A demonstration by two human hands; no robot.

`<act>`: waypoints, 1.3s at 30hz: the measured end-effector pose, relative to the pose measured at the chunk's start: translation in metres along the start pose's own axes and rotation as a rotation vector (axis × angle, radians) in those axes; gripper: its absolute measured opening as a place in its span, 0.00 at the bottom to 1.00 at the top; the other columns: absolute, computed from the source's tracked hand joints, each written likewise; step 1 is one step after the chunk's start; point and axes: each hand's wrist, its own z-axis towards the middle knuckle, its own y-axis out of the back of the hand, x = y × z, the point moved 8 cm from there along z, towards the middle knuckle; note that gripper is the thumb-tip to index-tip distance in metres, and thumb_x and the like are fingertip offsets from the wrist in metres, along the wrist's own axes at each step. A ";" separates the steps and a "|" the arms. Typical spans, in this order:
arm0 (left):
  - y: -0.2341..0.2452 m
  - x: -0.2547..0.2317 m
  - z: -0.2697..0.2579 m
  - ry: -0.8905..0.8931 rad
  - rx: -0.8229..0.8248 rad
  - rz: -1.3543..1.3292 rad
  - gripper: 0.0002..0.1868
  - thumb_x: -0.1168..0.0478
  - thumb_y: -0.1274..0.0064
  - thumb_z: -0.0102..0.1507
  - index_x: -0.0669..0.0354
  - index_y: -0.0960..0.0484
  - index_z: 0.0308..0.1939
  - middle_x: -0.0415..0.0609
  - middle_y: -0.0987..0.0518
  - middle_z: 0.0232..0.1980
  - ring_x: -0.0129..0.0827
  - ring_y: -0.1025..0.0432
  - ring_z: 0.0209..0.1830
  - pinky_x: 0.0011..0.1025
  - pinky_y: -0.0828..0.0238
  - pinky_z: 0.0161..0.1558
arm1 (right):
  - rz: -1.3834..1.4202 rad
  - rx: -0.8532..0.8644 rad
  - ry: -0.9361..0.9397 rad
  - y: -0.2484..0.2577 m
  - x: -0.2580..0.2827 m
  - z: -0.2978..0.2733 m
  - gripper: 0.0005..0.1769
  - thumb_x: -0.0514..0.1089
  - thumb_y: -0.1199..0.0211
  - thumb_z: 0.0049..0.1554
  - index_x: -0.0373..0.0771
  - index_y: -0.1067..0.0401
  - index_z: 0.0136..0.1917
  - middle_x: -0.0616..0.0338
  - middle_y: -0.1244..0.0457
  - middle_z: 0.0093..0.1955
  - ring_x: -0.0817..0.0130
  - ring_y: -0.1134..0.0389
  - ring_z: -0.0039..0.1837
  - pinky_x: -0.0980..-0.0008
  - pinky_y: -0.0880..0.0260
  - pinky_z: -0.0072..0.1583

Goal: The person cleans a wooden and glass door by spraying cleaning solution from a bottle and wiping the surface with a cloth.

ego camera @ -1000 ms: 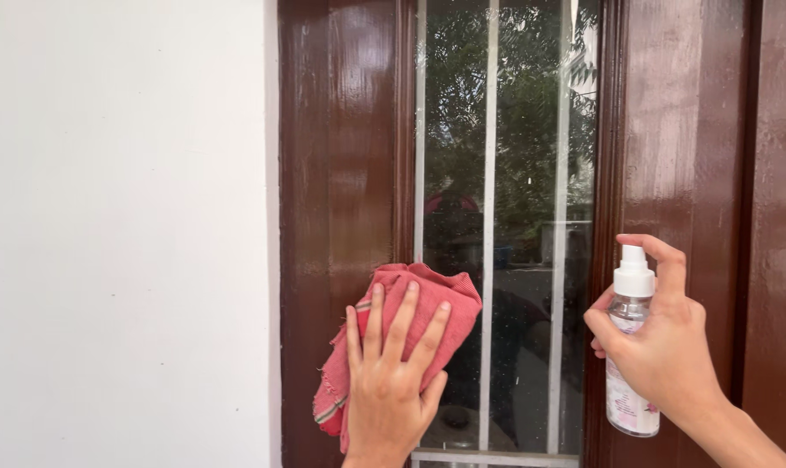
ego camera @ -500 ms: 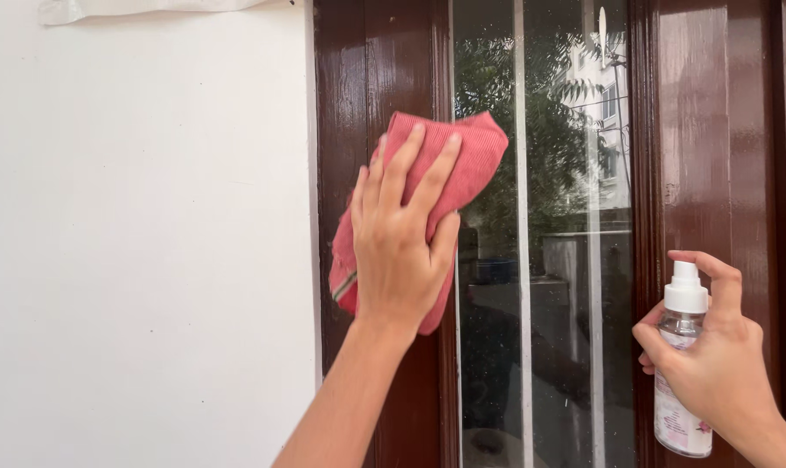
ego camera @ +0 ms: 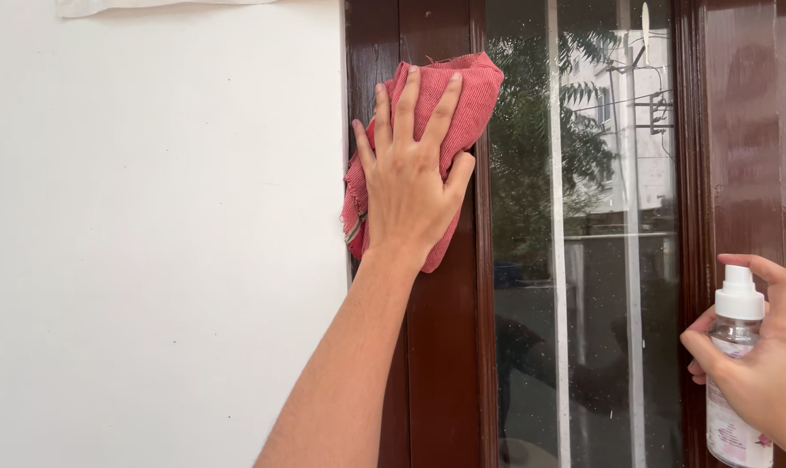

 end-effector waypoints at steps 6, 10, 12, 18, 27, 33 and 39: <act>0.004 0.000 -0.015 0.020 -0.040 -0.020 0.40 0.52 0.46 0.61 0.31 0.39 0.78 0.47 0.45 0.83 0.57 0.52 0.84 0.67 0.64 0.80 | -0.026 -0.003 0.025 0.001 -0.005 0.002 0.45 0.25 0.37 0.53 0.33 0.51 0.80 0.48 0.37 0.38 0.60 0.32 0.32 0.59 0.28 0.34; 0.011 -0.003 -0.031 0.027 -0.047 -0.053 0.39 0.54 0.45 0.61 0.33 0.37 0.78 0.48 0.44 0.83 0.57 0.51 0.84 0.66 0.64 0.81 | -0.032 0.006 0.001 0.000 -0.001 0.001 0.46 0.25 0.37 0.53 0.33 0.52 0.80 0.49 0.37 0.38 0.59 0.32 0.32 0.59 0.28 0.35; 0.015 -0.005 -0.040 0.033 -0.044 -0.068 0.39 0.55 0.45 0.61 0.34 0.37 0.78 0.48 0.44 0.83 0.57 0.51 0.84 0.65 0.63 0.82 | -0.048 0.005 0.011 0.000 0.001 0.002 0.46 0.25 0.38 0.53 0.34 0.52 0.81 0.49 0.37 0.39 0.60 0.31 0.31 0.59 0.28 0.35; 0.026 -0.012 -0.067 0.067 -0.007 -0.090 0.39 0.55 0.45 0.60 0.37 0.35 0.77 0.50 0.44 0.82 0.58 0.51 0.84 0.63 0.64 0.81 | -0.042 0.004 0.013 -0.002 -0.002 0.001 0.45 0.25 0.38 0.54 0.35 0.52 0.80 0.50 0.37 0.39 0.61 0.30 0.31 0.59 0.27 0.36; 0.039 -0.020 -0.101 0.098 0.024 -0.119 0.39 0.57 0.43 0.59 0.41 0.34 0.76 0.52 0.43 0.82 0.59 0.51 0.83 0.60 0.62 0.81 | -0.015 0.003 -0.026 -0.008 -0.028 0.003 0.48 0.25 0.38 0.55 0.42 0.53 0.83 0.51 0.36 0.38 0.60 0.30 0.31 0.57 0.27 0.35; 0.045 -0.024 -0.123 0.119 0.052 -0.142 0.40 0.58 0.41 0.56 0.43 0.32 0.74 0.54 0.43 0.81 0.60 0.52 0.82 0.60 0.62 0.80 | -0.062 -0.012 -0.012 -0.009 -0.032 0.005 0.47 0.26 0.39 0.56 0.42 0.52 0.83 0.50 0.38 0.40 0.60 0.30 0.31 0.57 0.27 0.36; 0.049 -0.027 -0.157 0.156 0.113 -0.170 0.40 0.59 0.40 0.56 0.44 0.31 0.74 0.54 0.42 0.80 0.60 0.52 0.82 0.61 0.62 0.78 | -0.076 -0.008 -0.014 -0.010 -0.036 0.006 0.48 0.26 0.38 0.56 0.41 0.52 0.84 0.50 0.37 0.39 0.59 0.30 0.31 0.58 0.27 0.35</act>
